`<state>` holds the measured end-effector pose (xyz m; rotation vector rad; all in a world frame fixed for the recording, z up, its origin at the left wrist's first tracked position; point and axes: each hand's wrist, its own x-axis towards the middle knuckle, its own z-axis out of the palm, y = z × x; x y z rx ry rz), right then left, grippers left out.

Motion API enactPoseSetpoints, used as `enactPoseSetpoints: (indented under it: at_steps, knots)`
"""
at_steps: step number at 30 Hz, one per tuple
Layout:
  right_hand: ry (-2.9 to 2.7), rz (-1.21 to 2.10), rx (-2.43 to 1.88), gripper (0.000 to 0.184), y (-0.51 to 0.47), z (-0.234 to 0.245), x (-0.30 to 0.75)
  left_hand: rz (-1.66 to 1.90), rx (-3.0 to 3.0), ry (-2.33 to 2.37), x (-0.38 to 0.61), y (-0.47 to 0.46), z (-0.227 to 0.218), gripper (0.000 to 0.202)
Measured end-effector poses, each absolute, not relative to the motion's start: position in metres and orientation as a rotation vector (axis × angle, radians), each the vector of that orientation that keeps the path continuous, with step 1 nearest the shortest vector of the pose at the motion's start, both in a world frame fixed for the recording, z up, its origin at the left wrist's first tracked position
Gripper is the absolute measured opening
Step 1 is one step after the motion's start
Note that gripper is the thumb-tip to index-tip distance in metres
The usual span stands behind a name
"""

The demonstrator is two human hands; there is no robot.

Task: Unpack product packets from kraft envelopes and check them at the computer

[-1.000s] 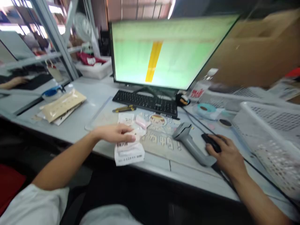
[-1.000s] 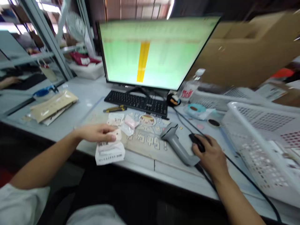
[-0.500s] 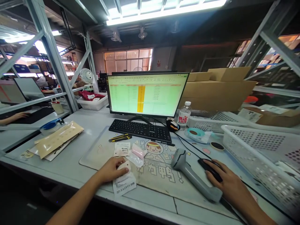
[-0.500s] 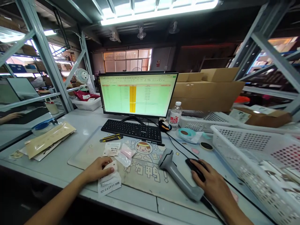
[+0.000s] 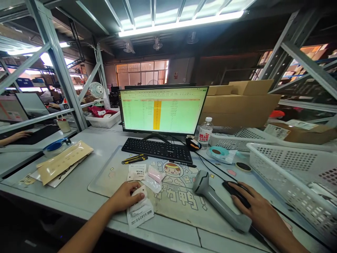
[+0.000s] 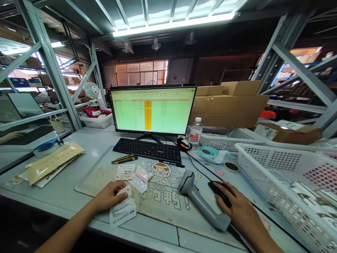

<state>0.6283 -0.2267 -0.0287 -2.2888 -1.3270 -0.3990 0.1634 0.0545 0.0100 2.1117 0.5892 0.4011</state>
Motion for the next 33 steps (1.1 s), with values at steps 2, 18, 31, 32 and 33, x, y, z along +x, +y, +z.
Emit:
enactPoseSetpoints:
  at_steps: [2,18,31,32,33]
  knots:
    - [-1.314,-0.401,-2.285,0.064,-0.2260,-0.0267,0.6263,0.400,2.111,0.586,0.1636,0.0543,0.0108,0.034]
    - [-1.320,-0.393,-2.323,0.064,-0.2270,-0.0219,0.6236,0.413,2.098,0.590,0.1639,0.0563,0.0062,0.035]
    - [-1.305,-0.416,-2.303,0.064,-0.2250,-0.0244,0.6248,0.408,2.094,0.586,0.1638,0.0550,0.0099,0.035]
    - [-1.304,-0.416,-2.302,0.063,-0.2251,-0.0243,0.6248,0.406,2.098,0.589,0.1640,0.0550,0.0103,0.035]
    - [-1.302,-0.417,-2.297,0.062,-0.2252,-0.0242,0.6247,0.403,2.103,0.591,0.1641,0.0549,0.0107,0.035]
